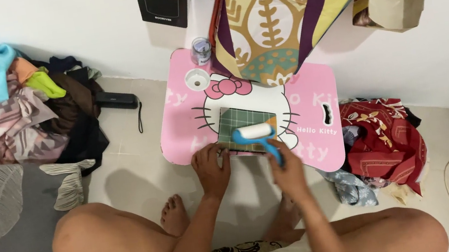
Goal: The person uses a lint roller on a small patterned fabric item placed on a pink Hello Kitty board. They then place the item into a clear plastic bag and seal it. Finally, they pick up a larger floral-patterned cloth, unfold it, and fold it neatly.
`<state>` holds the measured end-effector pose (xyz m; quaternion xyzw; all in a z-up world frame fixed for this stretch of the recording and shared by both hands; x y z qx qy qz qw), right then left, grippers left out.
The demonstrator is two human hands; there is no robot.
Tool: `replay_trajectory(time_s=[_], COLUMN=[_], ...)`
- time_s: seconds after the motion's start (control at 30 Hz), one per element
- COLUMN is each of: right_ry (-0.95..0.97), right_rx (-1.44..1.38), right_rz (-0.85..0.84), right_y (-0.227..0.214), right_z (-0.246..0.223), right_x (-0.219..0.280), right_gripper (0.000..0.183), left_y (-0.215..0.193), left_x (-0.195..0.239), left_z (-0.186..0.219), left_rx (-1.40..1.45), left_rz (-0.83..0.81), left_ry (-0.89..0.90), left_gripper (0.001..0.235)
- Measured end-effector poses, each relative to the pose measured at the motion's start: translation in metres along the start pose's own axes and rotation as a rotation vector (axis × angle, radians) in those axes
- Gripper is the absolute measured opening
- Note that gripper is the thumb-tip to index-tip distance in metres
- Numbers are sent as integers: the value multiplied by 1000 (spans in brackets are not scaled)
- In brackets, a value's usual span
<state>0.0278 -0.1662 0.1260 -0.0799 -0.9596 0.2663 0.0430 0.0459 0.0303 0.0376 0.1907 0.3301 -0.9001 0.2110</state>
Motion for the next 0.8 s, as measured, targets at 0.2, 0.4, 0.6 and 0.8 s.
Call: replay_trajectory(time_s=[0.2,0.4,0.6,0.8], right_ry=[-70,-154,-43,-159], right_rx=[449,472,315,259], right_rz=[-35,-73,-95,-182], right_y=[68,85,41,-37], right_z=[-8,-4,-19,-3], right_x=[-13,-74,-93,-84], right_gripper=[40,38,42,31], left_y=[14,10,10,12], left_x=[-2,-8,-9,-18], left_z=[-20,-14,-14,14], left_rx=[-8,34,1,-323], left_rz=[-3,-25,14,-104], left_ry=[-132,-175,-152,330], left_gripper=[23,29,28,52])
Point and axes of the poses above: each hand's wrist, its own x-axis away from the middle knuckle, its own y-axis out of the palm, z = x × y, the point moved 5 cm from there along -x, towards the middle knuckle, and after that the axes turned 1 degree about y, right-handed, at the moved point
